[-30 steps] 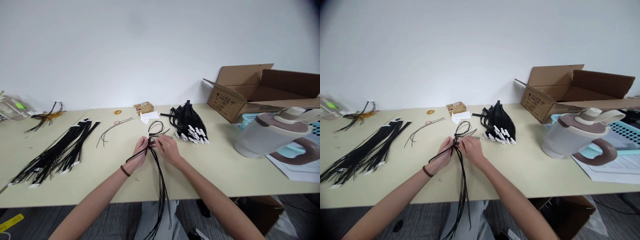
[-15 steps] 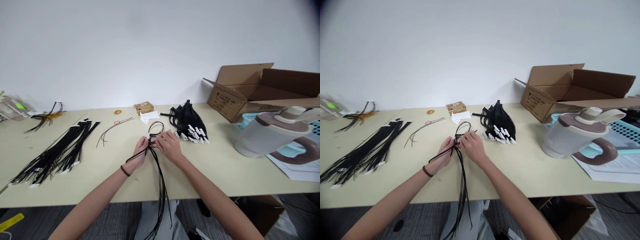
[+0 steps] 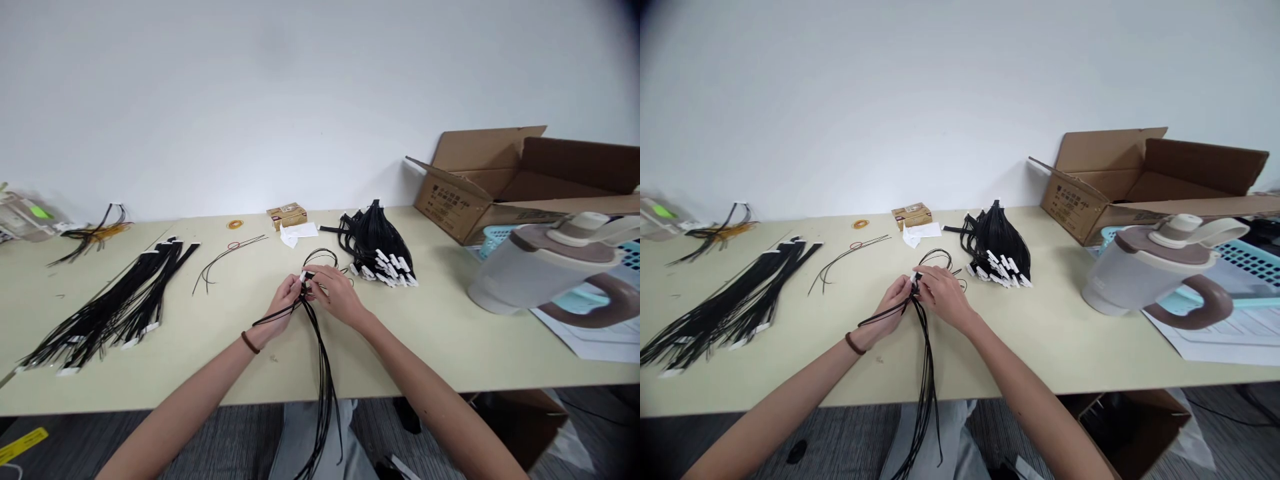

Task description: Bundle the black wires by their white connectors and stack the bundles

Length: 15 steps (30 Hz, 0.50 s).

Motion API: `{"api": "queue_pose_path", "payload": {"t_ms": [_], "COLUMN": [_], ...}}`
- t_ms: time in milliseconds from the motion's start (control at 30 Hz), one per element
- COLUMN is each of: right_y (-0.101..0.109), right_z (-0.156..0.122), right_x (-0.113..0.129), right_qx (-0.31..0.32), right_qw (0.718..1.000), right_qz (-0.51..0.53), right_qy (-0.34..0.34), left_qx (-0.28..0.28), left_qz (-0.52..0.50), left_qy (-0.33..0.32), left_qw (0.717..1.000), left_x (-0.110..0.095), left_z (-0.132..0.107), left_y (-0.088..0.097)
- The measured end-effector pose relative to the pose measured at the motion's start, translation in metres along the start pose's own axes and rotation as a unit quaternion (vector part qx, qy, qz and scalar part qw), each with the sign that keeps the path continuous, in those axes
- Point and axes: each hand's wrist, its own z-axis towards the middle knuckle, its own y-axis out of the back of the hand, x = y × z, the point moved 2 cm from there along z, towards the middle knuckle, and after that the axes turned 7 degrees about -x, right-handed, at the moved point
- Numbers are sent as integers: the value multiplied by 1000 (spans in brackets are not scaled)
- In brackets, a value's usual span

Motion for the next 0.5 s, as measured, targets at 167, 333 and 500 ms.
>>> {"api": "queue_pose_path", "payload": {"t_ms": [167, 333, 500], "right_y": [1, 0, 0], "right_z": [0, 0, 0], "right_x": [0, -1, -4], "right_qx": [17, 26, 17], "right_qw": [1000, 999, 994], "right_qz": [-5, -39, -94], "right_qy": [3, 18, 49], "left_qx": [3, 3, 17], "left_qz": [-17, -29, -51], "left_qy": [8, 19, 46], "left_qw": [1000, 999, 998], "left_x": [-1, -1, 1], "left_z": [-2, -2, 0], "left_y": [0, 0, 1]}}
